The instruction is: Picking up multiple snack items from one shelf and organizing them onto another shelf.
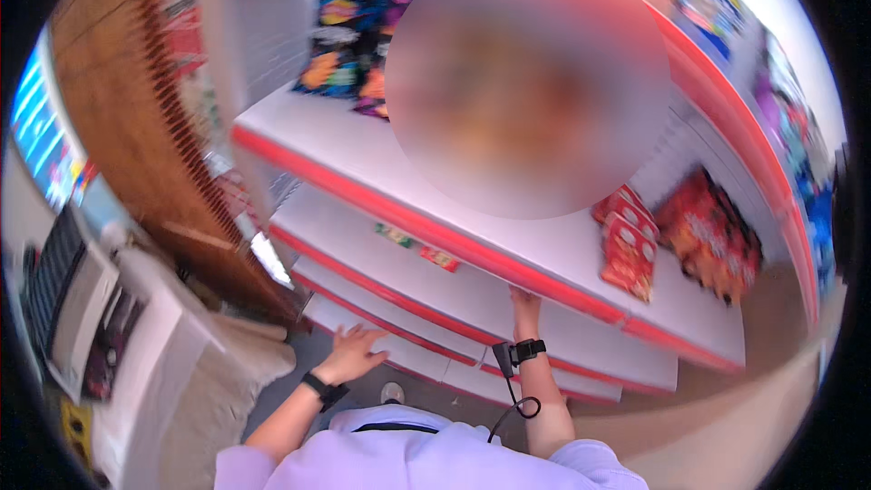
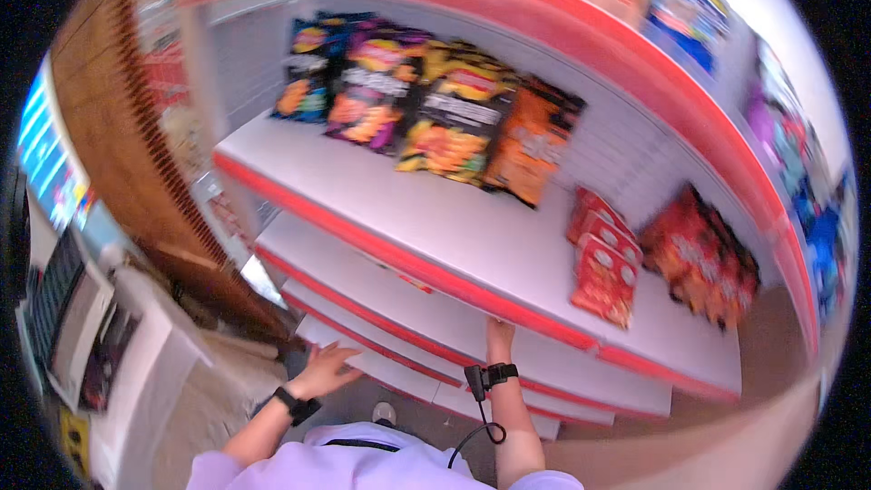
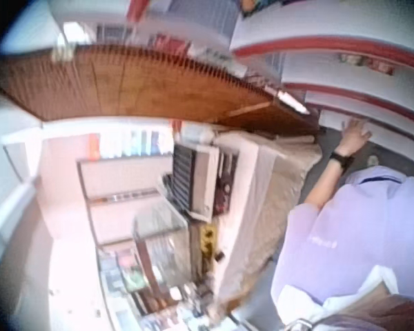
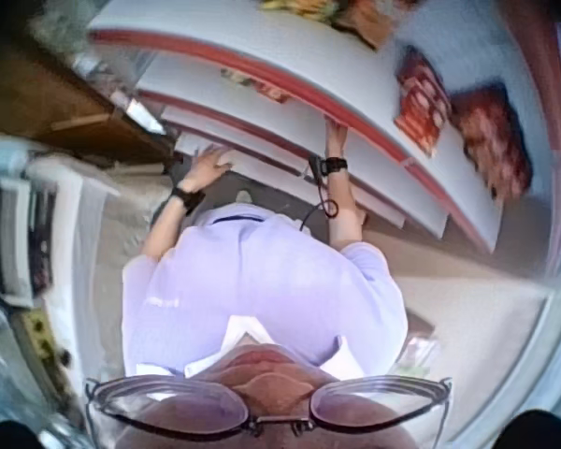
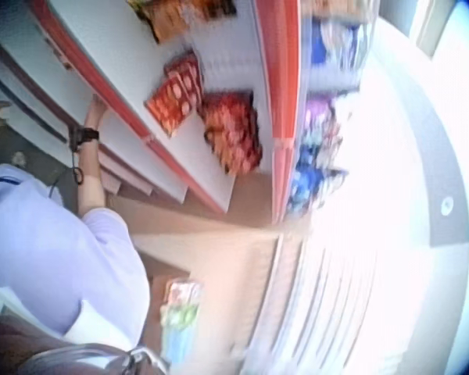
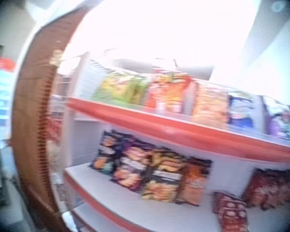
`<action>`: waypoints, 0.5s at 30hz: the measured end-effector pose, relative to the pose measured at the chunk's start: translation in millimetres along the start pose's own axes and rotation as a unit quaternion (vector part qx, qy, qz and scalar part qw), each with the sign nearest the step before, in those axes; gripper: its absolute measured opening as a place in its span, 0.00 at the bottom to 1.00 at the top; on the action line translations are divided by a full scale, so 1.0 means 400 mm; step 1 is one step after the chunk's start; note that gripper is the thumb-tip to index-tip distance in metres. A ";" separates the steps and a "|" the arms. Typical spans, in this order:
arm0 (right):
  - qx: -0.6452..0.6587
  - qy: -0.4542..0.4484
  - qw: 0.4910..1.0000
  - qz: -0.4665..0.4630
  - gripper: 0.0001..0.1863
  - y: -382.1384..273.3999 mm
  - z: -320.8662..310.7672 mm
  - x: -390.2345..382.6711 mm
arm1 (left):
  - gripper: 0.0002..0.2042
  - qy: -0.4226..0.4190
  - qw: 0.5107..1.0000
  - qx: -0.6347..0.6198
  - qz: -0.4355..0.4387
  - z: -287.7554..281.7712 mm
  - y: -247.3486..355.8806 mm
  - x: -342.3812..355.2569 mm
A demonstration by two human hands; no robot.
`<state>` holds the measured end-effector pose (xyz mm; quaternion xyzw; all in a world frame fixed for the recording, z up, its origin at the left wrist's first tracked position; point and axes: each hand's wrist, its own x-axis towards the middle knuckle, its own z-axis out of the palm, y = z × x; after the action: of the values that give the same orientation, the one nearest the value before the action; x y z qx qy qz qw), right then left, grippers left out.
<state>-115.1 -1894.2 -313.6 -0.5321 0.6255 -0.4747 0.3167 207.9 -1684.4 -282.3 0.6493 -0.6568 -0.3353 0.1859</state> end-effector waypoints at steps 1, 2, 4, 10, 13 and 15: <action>0.065 0.006 0.997 0.029 0.25 -0.007 -0.047 -0.030 | 0.25 -0.011 1.000 0.014 -0.007 -0.008 -0.024 -0.023; 0.139 0.006 0.990 0.033 0.26 -0.019 -0.097 -0.071 | 0.25 -0.009 1.000 -0.015 -0.021 -0.019 -0.047 -0.047; 0.131 0.053 0.985 0.097 0.26 -0.043 -0.192 -0.163 | 0.24 -0.022 1.000 -0.019 -0.010 -0.032 -0.080 -0.076; 0.141 0.170 0.960 0.174 0.17 -0.040 -0.322 -0.468 | 0.21 -0.060 0.994 -0.083 0.035 -0.040 -0.114 -0.112; 0.143 0.178 0.953 0.200 0.15 -0.036 -0.346 -0.645 | 0.20 -0.099 0.988 -0.083 0.089 -0.016 -0.086 -0.134; 0.165 0.187 0.947 0.202 0.15 -0.042 -0.374 -0.781 | 0.20 -0.150 0.977 -0.071 0.131 0.010 -0.049 -0.160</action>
<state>-171.0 -1553.6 -279.6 -0.2373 0.6806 -0.5882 0.3667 225.2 -1619.6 -286.2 0.4852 -0.7309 -0.4474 0.1738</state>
